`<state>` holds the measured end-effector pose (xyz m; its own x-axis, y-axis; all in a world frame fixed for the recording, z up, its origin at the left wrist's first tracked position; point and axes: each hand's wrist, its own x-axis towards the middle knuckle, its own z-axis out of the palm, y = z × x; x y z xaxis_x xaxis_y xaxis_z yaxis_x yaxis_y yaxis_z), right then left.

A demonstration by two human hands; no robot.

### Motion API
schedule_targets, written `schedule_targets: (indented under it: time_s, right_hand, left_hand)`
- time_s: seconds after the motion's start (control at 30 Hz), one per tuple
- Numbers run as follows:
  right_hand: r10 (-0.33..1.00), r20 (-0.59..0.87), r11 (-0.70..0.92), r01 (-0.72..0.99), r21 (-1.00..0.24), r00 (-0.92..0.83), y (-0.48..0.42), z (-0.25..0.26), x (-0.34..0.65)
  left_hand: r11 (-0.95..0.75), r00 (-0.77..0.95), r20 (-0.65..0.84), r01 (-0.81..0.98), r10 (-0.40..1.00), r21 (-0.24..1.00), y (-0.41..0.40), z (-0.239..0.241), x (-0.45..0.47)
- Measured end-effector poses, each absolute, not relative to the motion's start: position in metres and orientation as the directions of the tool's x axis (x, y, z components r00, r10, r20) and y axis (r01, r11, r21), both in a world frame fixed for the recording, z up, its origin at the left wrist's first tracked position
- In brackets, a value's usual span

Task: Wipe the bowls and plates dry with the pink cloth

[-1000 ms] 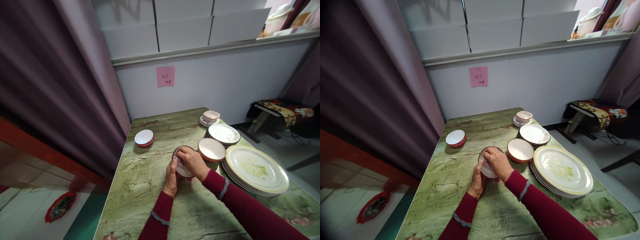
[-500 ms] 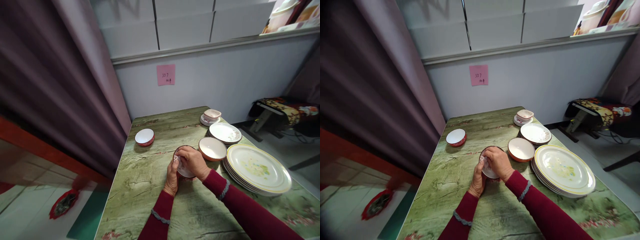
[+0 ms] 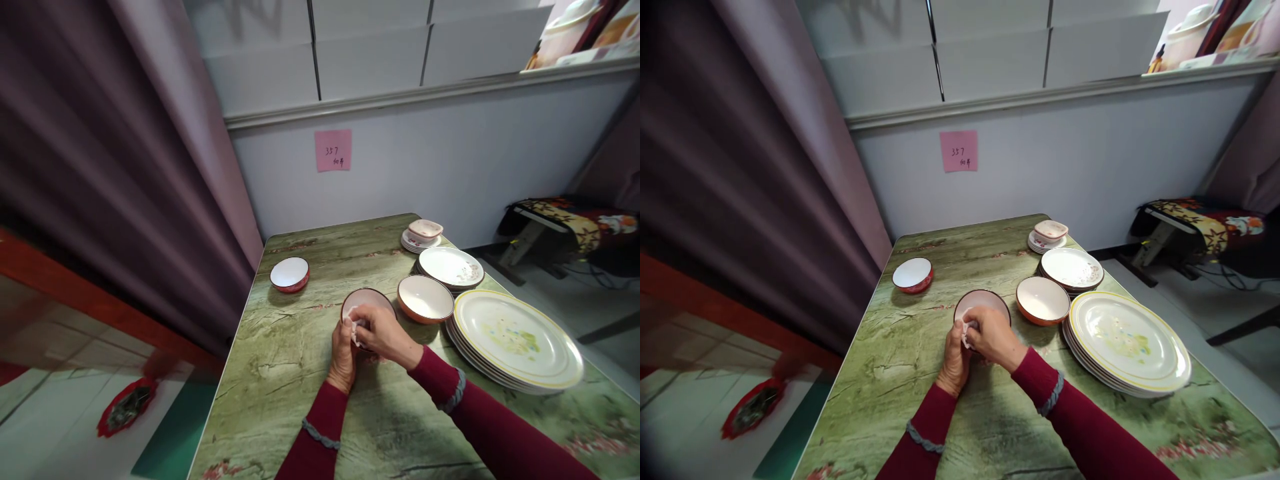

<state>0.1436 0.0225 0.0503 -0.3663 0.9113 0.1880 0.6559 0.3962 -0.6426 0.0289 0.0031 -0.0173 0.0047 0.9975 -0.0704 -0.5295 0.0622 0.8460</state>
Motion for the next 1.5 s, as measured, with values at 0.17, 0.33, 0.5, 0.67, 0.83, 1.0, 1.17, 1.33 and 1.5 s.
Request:
schedule_targets:
  time_s: [0.17, 0.33, 0.5, 0.67, 0.83, 1.0, 1.17, 1.33, 1.5]
  right_hand:
    - [0.874, 0.402, 0.457, 0.742, -0.49, -0.274, 0.026, 0.036, 0.151]
    - [0.839, 0.491, 0.471, 0.764, -0.441, -0.234, 0.012, 0.034, 0.169]
    - [0.646, 0.745, 0.601, 0.711, -0.366, -0.163, 0.009, 0.044, 0.177]
    - [0.705, 0.688, 0.515, 0.792, -0.328, -0.173, 0.021, 0.048, 0.177]
    - [0.841, 0.524, 0.378, 0.842, -0.385, -0.138, 0.015, 0.044, 0.174]
    - [0.698, 0.715, 0.5, 0.732, -0.462, -0.025, 0.004, 0.032, 0.165]
    - [0.675, 0.735, 0.519, 0.667, -0.535, 0.065, 0.005, 0.02, 0.17]
    - [0.717, 0.655, 0.597, 0.694, -0.402, -0.237, 0.005, 0.024, 0.189]
    - [0.678, 0.532, 0.72, 0.602, -0.344, -0.507, 0.002, 0.041, 0.206]
  left_hand:
    - [0.093, 0.077, -0.062, -0.516, 0.995, 0.852, 0.001, -0.013, 0.029]
    - [0.061, 0.024, -0.057, -0.535, 0.998, 0.843, 0.003, -0.015, 0.026]
    - [0.071, 0.05, -0.052, -0.554, 0.997, 0.829, 0.002, -0.013, 0.027]
    - [0.05, 0.176, 0.041, -0.483, 0.983, 0.874, -0.003, -0.001, 0.026]
    - [0.038, 0.242, 0.088, -0.471, 0.966, 0.881, -0.004, 0.01, 0.026]
    - [0.047, 0.256, 0.066, -0.41, 0.965, 0.911, -0.005, 0.008, 0.024]
    - [0.072, 0.29, 0.018, -0.294, 0.957, 0.953, -0.005, -0.003, 0.02]
    - [0.057, 0.314, 0.005, -0.186, 0.949, 0.981, -0.003, -0.004, 0.018]
    - [0.044, 0.354, 0.02, -0.169, 0.935, 0.985, -0.005, 0.007, 0.011]
